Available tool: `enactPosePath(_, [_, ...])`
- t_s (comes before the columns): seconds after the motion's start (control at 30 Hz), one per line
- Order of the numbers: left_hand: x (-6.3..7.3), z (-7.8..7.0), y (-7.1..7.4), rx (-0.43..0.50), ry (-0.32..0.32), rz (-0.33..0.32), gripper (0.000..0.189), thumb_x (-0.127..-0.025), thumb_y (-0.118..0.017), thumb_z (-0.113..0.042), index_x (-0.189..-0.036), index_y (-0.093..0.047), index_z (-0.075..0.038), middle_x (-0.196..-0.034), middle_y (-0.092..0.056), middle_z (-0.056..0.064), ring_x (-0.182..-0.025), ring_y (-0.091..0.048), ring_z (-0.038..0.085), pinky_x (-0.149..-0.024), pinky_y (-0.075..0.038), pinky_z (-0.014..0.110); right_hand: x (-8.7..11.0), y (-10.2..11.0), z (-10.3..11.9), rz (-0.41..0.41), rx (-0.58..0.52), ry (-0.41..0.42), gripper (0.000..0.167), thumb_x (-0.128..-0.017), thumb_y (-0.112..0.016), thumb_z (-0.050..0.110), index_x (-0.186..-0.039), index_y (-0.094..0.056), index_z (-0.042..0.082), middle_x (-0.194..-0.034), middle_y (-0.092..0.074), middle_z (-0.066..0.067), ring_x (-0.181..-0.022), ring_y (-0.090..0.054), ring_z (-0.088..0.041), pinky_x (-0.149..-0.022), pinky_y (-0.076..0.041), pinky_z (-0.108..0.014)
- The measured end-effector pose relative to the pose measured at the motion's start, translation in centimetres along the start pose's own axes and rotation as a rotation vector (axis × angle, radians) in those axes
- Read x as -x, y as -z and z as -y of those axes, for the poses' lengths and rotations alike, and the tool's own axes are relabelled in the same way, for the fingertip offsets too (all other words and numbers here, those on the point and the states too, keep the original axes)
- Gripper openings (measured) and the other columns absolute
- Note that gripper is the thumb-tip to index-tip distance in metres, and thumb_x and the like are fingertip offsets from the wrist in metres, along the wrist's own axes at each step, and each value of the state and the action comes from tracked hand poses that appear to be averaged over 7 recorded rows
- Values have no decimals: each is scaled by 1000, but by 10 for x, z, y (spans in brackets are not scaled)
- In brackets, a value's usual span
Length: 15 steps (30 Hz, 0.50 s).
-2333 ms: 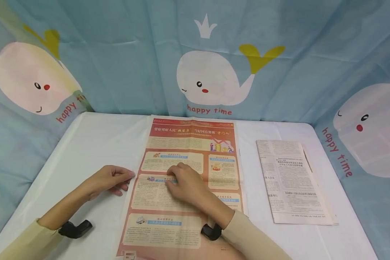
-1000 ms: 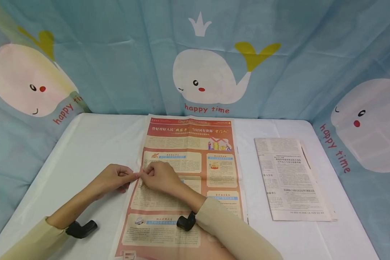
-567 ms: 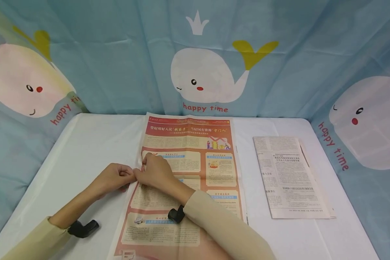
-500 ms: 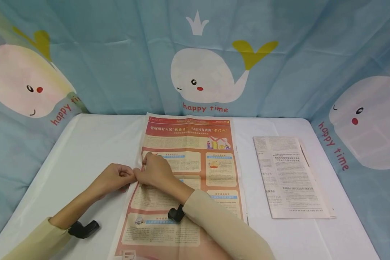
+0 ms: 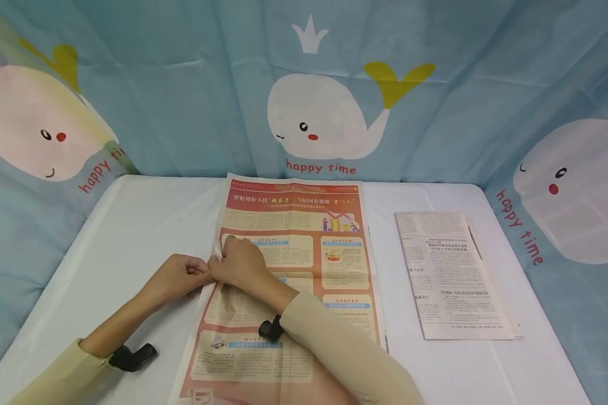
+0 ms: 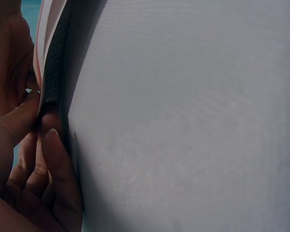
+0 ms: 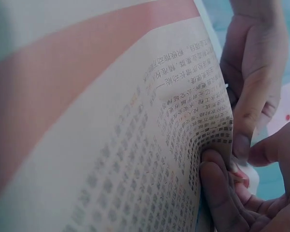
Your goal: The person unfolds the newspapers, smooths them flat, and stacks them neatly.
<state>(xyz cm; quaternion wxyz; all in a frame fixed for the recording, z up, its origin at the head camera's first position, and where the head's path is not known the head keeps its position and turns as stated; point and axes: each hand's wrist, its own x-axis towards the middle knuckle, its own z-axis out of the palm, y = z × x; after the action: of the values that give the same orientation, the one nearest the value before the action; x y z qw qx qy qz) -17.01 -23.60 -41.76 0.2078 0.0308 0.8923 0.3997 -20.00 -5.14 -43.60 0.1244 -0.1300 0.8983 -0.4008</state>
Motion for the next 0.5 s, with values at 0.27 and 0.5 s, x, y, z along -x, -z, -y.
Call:
enactPosePath(0.27, [-2,0,0,-18,21,-10,24,-95,-78,-26,-81,-78,-8,-60,-64,-4,-56,-55,9,-53,-44,23,3,9,11,52,62,-34,32,-87,-74,40,-87,-56,13,-64,-52,4,-55,-47,-9,-47,-36,-25])
enactPosePath(0.5, [-3,0,-2,-44,15,0,13,-88,-69,-9,-92,-80,-3,-65,-58,-6,-65,-51,10,-60,-40,22,-2,10,26,118,217,-65,55,-90,-71,63,-92,-59,9,-70,-58,-1,-60,-53,-13,-50,-42,-26])
